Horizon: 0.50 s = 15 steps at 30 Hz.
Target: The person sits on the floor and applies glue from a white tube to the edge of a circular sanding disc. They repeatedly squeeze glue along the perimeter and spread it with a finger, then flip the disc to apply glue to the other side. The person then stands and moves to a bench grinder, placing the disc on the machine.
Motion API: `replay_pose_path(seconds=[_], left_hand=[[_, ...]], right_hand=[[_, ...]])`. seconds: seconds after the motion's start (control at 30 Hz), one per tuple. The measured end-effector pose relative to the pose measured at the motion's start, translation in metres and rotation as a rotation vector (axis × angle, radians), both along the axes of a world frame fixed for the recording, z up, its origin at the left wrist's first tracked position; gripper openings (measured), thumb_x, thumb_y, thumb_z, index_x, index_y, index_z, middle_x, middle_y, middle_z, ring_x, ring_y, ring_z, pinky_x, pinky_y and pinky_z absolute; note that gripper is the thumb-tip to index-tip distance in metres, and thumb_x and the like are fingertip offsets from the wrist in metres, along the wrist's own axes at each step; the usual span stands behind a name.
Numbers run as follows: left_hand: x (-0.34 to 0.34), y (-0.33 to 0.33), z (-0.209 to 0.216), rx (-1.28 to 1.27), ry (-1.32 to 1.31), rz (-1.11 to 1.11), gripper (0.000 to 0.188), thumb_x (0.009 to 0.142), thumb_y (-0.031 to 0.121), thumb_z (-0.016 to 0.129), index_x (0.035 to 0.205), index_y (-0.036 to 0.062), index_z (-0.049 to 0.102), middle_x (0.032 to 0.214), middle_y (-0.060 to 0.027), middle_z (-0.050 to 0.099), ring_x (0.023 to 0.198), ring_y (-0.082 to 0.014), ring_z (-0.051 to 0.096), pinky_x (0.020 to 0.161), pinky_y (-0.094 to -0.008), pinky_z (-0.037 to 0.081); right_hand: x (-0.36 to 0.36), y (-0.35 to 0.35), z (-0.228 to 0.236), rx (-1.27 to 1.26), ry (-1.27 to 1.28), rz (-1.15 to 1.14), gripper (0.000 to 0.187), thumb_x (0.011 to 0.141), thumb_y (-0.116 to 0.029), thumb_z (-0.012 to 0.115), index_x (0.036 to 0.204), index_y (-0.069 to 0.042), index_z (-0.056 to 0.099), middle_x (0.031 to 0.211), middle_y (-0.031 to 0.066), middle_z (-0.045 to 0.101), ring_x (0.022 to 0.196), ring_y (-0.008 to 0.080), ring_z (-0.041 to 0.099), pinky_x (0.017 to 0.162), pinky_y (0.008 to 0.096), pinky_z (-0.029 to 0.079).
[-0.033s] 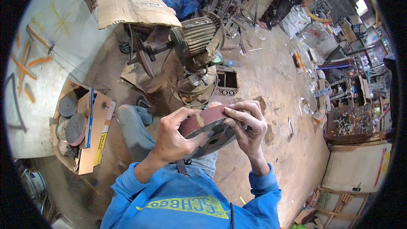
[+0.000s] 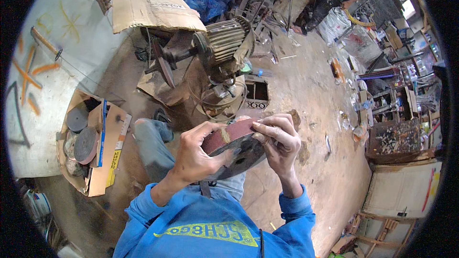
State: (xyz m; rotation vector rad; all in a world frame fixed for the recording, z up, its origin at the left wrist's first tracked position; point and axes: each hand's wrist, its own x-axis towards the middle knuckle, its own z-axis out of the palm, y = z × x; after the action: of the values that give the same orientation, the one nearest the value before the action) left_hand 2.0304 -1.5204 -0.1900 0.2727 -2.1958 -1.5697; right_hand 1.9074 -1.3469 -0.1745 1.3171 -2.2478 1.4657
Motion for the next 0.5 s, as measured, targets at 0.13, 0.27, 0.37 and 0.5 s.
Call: replay_pose_path(seconds=[0.13,0.27,0.37,0.5], left_hand=[[0.0,-0.01,0.005,-0.015,-0.071,-0.035,0.041,0.07,0.013,0.083,0.107,0.0001,0.069,0.091,-0.0135,0.073,0.086,-0.017,0.071,0.077,-0.0315,0.055],[-0.006,-0.014,0.014,-0.036,-0.104,-0.083,0.043,0.07,0.021,0.084,0.106,0.0023,0.069,0.088,-0.0192,0.073,0.081,-0.0305,0.074,0.074,-0.0371,0.057],[-0.012,-0.02,0.022,-0.069,-0.117,-0.145,0.045,0.071,0.023,0.083,0.108,0.0034,0.07,0.086,-0.0201,0.072,0.08,-0.0316,0.074,0.075,-0.0378,0.057],[-0.016,-0.028,0.029,-0.113,-0.283,-0.253,0.049,0.07,0.02,0.084,0.112,0.0015,0.068,0.098,-0.0173,0.074,0.091,-0.0265,0.074,0.083,-0.0347,0.056]], right_hand=[[-0.001,-0.005,-0.012,-0.056,0.147,-0.023,0.028,0.077,-0.007,0.08,0.104,-0.012,0.079,0.104,0.0045,0.073,0.093,0.0255,0.062,0.082,0.0368,0.053],[-0.001,-0.001,-0.009,-0.055,0.186,-0.051,0.026,0.076,-0.006,0.08,0.102,-0.009,0.079,0.102,0.0059,0.073,0.083,0.0247,0.065,0.075,0.0357,0.054],[-0.004,0.009,-0.011,0.002,0.42,-0.08,0.026,0.075,-0.005,0.08,0.101,-0.007,0.079,0.1,0.0067,0.073,0.075,0.0233,0.066,0.066,0.0339,0.055],[-0.002,0.022,-0.023,0.084,0.613,-0.111,0.03,0.074,-0.003,0.081,0.103,-0.007,0.078,0.099,0.0066,0.07,0.074,0.0238,0.069,0.06,0.0335,0.056]])
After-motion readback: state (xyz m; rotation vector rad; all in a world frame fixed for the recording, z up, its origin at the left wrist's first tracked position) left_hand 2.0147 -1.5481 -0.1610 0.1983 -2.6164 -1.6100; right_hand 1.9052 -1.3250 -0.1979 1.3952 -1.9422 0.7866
